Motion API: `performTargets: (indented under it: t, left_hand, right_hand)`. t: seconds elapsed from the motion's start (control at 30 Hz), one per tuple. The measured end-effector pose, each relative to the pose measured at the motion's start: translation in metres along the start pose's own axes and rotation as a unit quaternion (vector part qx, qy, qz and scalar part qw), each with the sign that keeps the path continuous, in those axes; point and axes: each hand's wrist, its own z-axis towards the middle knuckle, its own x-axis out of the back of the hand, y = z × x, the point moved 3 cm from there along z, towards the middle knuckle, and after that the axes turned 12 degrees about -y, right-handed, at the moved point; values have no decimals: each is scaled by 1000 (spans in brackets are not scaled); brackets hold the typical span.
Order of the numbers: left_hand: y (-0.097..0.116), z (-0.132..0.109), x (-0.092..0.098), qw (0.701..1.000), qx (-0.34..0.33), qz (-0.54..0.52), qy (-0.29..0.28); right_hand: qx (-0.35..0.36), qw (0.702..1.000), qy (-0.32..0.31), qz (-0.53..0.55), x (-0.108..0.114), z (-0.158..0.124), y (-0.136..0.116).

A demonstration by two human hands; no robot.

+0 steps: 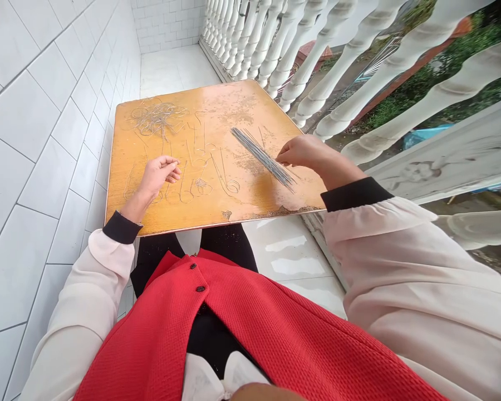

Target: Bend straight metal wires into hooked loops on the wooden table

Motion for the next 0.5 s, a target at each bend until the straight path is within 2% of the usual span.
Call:
performTargets:
  t: [0.1, 0.2, 0.27, 0.3, 0.37, 0.43, 0.5]
  left_hand:
    - [0, -2, 2, 1000, -4, -1, -4]
    - [1, -3, 0, 1000, -6, -10, -4]
    - [4, -3, -5, 1000, -1, -19, -7]
    - [6, -3, -9, 1000, 4, -24, -10]
    - [10, -4, -17, 999, 6, -33, -19]
    - [14, -4, -23, 999, -1, -40, -23]
    - [17, -6, -26, 999, -11, -44, -18]
  right_hand:
    - [-21, 1000, 1, 4, 9, -15, 2]
    - [-21, 998, 44, 39, 18, -45, -5]
    - [5, 990, 85, 108, 18, -66, -20]
    - [38, 981, 88, 171, 13, -74, -31]
    - [154, 942, 44, 296, -2, -80, -59]
    - [290, 886, 1, 361, -21, -76, -91]
    - [376, 844, -24, 382, -40, -65, -119]
